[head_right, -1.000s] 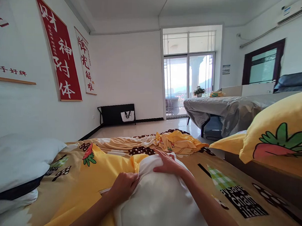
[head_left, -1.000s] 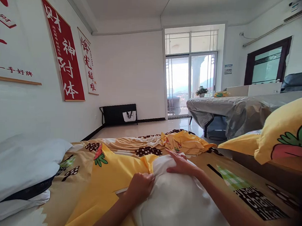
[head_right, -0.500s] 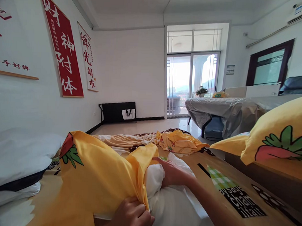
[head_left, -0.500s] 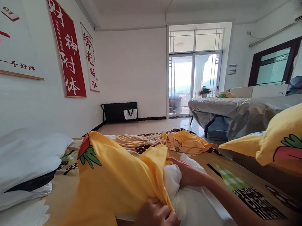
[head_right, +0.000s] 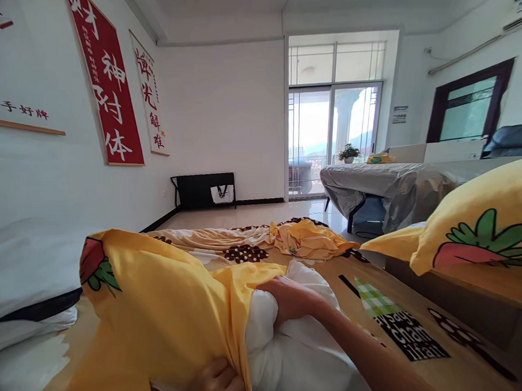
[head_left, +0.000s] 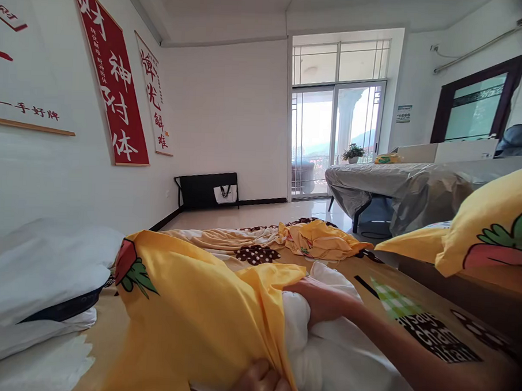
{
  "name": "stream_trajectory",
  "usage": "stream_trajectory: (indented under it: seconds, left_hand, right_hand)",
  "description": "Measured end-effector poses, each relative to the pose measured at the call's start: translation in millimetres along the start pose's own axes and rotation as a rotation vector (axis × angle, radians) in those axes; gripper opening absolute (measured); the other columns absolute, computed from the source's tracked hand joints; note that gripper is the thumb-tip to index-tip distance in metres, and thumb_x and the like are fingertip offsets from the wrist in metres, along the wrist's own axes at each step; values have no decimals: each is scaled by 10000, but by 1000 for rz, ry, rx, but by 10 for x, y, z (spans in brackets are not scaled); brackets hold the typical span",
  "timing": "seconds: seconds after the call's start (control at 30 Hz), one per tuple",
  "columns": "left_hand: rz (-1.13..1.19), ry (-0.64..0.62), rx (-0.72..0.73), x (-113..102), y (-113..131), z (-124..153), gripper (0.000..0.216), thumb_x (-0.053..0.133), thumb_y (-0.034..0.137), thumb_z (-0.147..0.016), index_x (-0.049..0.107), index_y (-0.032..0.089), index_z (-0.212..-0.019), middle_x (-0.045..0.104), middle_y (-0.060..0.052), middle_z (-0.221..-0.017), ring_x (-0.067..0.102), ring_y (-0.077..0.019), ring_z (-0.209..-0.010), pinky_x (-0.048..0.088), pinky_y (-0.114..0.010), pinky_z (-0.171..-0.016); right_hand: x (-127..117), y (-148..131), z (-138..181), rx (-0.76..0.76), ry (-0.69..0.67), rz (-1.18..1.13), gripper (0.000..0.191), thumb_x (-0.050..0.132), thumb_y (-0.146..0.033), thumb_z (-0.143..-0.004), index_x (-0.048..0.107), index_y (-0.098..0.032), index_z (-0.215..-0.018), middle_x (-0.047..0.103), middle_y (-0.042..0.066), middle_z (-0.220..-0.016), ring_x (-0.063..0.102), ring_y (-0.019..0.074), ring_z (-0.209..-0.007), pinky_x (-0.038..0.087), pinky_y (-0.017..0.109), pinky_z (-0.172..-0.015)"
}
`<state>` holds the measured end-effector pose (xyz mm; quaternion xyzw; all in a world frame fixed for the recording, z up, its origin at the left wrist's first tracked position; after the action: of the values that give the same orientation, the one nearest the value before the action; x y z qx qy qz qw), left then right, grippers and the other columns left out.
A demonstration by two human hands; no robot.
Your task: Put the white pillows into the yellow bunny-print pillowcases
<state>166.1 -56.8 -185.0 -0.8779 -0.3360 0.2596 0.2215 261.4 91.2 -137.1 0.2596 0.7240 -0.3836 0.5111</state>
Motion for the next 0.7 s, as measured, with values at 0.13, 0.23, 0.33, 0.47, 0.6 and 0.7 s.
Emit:
stream_trajectory:
  seconds: [0.13,0.23,0.33,0.47,0.6,0.7]
  left_hand:
    - [-98,-183,-104,43,-256,-63,140,511,154,-780,480,183,-647,476,9,-527,432,-135,-494,293,-302,-522]
    - [-69,-367,-285,133,-560,5,261,563,426,-793,577,173,-857,610,-35,-762,536,-199,-715,389,-361,-684]
    - [-111,-430,-392,185,-830,85,590,524,614,-779,557,149,-1141,632,-93,-1047,539,-270,-942,379,-458,-859]
    - [-214,-466,-440,376,-1188,137,529,480,455,-877,478,129,-1294,566,-131,-1262,482,-306,-1143,351,-493,-944]
    - [-78,-659,-676,765,-1680,338,446,472,324,-892,489,142,-1298,521,-142,-1336,410,-304,-1271,208,-528,-1096]
    - [112,-860,-894,1011,-1919,719,470,457,333,-890,489,113,-1304,472,-178,-1387,352,-316,-1330,198,-484,-1115]
  right_hand:
    - [-182,99,45,35,137,55,79,635,-202,-639,642,-207,-717,684,16,-731,592,172,-680,360,256,-617]
    - [-512,199,97,121,368,104,40,562,-225,-678,591,-198,-672,668,22,-697,579,169,-655,330,253,-593]
    - [-873,44,183,76,646,193,16,545,-214,-650,542,-199,-646,638,16,-658,547,157,-615,312,249,-569]
    - [-1223,-615,430,-149,1100,456,108,501,-124,-679,486,-198,-602,544,1,-573,458,137,-568,301,263,-594]
    - [-1091,-1272,366,-298,1253,779,120,494,-102,-804,563,-179,-744,518,10,-589,437,162,-626,294,313,-647]
    - [-681,-1405,-98,-263,1084,922,125,487,-97,-845,588,-167,-873,541,25,-665,454,183,-674,324,343,-681]
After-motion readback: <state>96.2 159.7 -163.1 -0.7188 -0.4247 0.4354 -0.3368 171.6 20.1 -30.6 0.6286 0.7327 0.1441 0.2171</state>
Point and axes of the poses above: each hand's wrist, its own z-axis away from the middle knuckle, its own x-axis out of the palm, y = z × x, the point moved 9 cm from there along -z, towards the middle knuckle
